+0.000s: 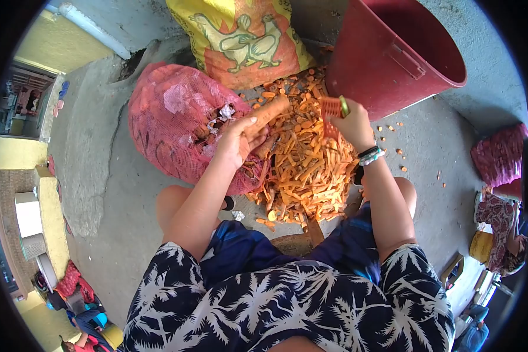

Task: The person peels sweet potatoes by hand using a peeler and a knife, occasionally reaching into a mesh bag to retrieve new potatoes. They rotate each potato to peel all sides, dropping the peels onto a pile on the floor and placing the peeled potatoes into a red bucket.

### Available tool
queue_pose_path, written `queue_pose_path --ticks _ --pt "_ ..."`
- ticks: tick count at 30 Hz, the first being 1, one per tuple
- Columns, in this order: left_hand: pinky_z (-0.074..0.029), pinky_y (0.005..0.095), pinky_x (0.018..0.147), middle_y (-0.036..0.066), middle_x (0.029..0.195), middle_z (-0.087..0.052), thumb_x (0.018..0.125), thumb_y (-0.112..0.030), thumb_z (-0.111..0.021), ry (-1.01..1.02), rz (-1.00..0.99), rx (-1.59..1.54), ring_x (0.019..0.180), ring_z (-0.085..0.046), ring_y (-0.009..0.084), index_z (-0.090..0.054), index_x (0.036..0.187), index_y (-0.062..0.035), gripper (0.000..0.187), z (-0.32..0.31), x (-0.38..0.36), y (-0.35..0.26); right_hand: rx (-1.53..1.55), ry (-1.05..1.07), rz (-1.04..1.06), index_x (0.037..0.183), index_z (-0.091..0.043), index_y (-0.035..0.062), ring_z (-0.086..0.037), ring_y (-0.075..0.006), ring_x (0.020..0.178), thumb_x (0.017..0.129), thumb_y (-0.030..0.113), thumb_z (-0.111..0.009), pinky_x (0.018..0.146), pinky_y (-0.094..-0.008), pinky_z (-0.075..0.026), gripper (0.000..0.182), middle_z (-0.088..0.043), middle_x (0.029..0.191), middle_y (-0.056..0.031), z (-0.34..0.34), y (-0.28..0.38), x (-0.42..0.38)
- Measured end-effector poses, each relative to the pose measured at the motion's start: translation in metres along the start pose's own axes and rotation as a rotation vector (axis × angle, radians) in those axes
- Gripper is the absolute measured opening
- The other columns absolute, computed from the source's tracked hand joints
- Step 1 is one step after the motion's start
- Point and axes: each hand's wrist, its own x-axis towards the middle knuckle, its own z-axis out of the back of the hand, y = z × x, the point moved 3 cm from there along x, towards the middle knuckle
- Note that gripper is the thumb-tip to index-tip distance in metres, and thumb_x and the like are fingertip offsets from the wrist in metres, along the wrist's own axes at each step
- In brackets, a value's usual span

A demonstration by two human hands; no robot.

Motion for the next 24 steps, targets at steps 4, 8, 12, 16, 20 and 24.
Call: queue_pose_path --ticks 4,8,12,16,20,24 --pt "-0.05 0.0351 0.076 0.013 0.095 -0.06 0.08 -0.024 -0.058 0.189 0.119 -0.046 0.085 -0.061 0.0226 -0.05 0.108 0.0013 0.038 -0.026 -0.017 0.012 0.554 0.017 -0.086 0.094 -0.059 -0.0008 -0.059 -0.0108 0.063 0.074 0.006 -0.068 0.054 -0.0238 -0.046 0.023 -0.064 0.077 -0.0064 0.001 -0.004 0.001" --pt "-0.048 0.0419 0.084 0.012 0.097 -0.06 0.081 -0.027 -0.057 0.323 0.13 -0.055 0.091 -0.06 0.0255 -0.05 0.108 0.0014 0.04 -0.037 -0.012 0.028 1.058 0.135 -0.204 0.097 -0.054 0.0046 -0.052 -0.0056 0.056 0.078 0.006 -0.066 0.045 -0.0184 -0.038 0.023 -0.06 0.077 -0.001 -0.024 0.016 -0.011" --pt "-0.046 0.0444 0.086 0.013 0.104 -0.058 0.085 -0.032 -0.051 0.274 0.144 -0.18 0.097 -0.057 0.0263 -0.047 0.114 -0.001 0.043 -0.046 -0.007 0.021 1.067 -0.023 -0.188 0.099 -0.053 0.004 -0.052 -0.0055 0.057 0.078 0.007 -0.067 0.045 -0.0193 -0.04 0.025 -0.06 0.08 -0.0011 -0.037 0.027 -0.016" --pt "-0.04 0.0441 0.091 0.012 0.115 -0.053 0.089 -0.049 -0.034 0.061 0.151 -0.242 0.106 -0.052 0.027 -0.046 0.12 -0.0085 0.052 -0.048 0.002 0.02 0.907 -0.141 -0.078 0.097 -0.051 0.0032 -0.049 -0.0044 0.052 0.077 0.003 -0.066 0.045 -0.0174 -0.04 0.025 -0.059 0.076 -0.001 -0.05 0.039 -0.018" --pt "-0.046 0.0419 0.085 0.012 0.109 -0.055 0.093 -0.05 -0.023 -0.028 0.117 -0.184 0.098 -0.056 0.0258 -0.044 0.119 -0.0069 0.055 -0.041 0.016 0.031 0.687 -0.142 0.107 0.098 -0.051 0.0022 -0.048 -0.0035 0.053 0.076 0.003 -0.068 0.045 -0.018 -0.04 0.029 -0.056 0.075 0.0005 -0.053 0.049 -0.022" --pt "-0.051 0.0368 0.063 0.009 0.089 -0.061 0.093 -0.051 -0.022 -0.009 0.163 0.155 0.077 -0.062 0.0243 -0.051 0.105 -0.0093 0.052 -0.039 0.016 0.042 0.699 -0.201 0.065 0.103 -0.053 0.0018 -0.051 -0.005 0.053 0.074 0.003 -0.069 0.045 -0.0188 -0.043 0.033 -0.06 0.076 -0.0018 -0.042 0.037 0.002"
